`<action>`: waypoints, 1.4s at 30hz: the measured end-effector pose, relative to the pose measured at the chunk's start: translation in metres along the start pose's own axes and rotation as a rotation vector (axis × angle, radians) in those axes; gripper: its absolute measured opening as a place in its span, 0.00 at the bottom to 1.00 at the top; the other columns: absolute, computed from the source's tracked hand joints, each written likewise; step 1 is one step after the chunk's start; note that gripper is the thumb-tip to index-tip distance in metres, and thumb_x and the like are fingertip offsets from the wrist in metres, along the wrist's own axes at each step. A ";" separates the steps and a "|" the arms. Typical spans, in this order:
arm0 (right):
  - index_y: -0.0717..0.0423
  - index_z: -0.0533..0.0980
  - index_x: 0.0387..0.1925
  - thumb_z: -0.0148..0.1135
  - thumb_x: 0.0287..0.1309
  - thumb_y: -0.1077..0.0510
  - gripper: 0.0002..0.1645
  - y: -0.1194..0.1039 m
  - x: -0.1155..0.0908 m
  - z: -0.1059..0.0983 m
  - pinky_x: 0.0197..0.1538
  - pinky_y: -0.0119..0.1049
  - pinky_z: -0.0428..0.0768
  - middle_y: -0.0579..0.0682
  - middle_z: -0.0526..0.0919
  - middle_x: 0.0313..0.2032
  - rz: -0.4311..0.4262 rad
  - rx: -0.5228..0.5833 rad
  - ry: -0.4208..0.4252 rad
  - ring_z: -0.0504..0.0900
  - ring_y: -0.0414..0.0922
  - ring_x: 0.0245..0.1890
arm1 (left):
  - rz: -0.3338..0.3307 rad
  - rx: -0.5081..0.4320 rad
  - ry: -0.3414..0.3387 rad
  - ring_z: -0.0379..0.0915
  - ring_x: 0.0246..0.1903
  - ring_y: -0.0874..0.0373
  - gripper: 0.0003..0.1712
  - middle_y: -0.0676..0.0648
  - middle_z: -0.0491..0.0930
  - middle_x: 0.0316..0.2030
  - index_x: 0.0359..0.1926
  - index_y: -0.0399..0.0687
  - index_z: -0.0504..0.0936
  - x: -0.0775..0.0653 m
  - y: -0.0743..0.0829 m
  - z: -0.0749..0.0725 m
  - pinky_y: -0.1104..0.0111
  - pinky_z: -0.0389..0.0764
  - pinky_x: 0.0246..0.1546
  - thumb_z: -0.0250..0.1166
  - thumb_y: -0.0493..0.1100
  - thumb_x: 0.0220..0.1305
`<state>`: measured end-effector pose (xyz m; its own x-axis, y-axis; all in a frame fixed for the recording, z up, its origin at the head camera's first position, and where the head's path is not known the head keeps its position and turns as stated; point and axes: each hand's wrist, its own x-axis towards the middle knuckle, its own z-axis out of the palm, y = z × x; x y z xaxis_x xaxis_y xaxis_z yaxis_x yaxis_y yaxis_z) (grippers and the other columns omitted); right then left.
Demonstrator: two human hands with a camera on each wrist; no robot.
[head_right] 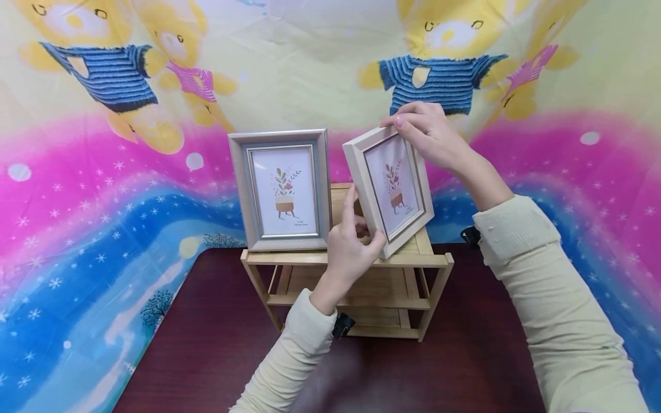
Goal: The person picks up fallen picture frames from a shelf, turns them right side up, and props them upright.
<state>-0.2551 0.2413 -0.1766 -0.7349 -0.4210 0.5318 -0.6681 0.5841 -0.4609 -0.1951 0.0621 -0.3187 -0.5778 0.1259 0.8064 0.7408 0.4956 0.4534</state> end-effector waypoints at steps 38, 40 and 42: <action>0.51 0.71 0.58 0.51 0.63 0.51 0.23 0.023 -0.014 -0.005 0.37 0.19 0.74 0.40 0.76 0.46 0.289 0.232 0.158 0.75 0.34 0.40 | -0.070 0.295 -0.171 0.74 0.26 0.55 0.63 0.43 0.76 0.32 0.69 0.35 0.43 -0.016 0.002 -0.005 0.71 0.78 0.29 0.75 0.46 0.40; 0.51 0.71 0.58 0.51 0.63 0.51 0.23 0.023 -0.015 -0.006 0.36 0.19 0.74 0.40 0.76 0.46 0.292 0.216 0.156 0.75 0.34 0.40 | -0.097 0.297 -0.195 0.74 0.27 0.55 0.64 0.42 0.75 0.33 0.69 0.36 0.40 -0.016 0.003 -0.005 0.70 0.78 0.30 0.75 0.45 0.40; 0.50 0.71 0.58 0.50 0.63 0.51 0.23 0.023 -0.016 -0.006 0.36 0.20 0.73 0.42 0.76 0.47 0.295 0.192 0.151 0.75 0.33 0.40 | -0.112 0.308 -0.212 0.74 0.26 0.54 0.64 0.42 0.75 0.33 0.69 0.36 0.38 -0.016 0.003 -0.005 0.70 0.77 0.29 0.74 0.43 0.41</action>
<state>-0.2577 0.2657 -0.1912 -0.8828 -0.1391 0.4487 -0.4510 0.5181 -0.7268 -0.1816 0.0571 -0.3280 -0.7311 0.2154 0.6474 0.5502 0.7473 0.3727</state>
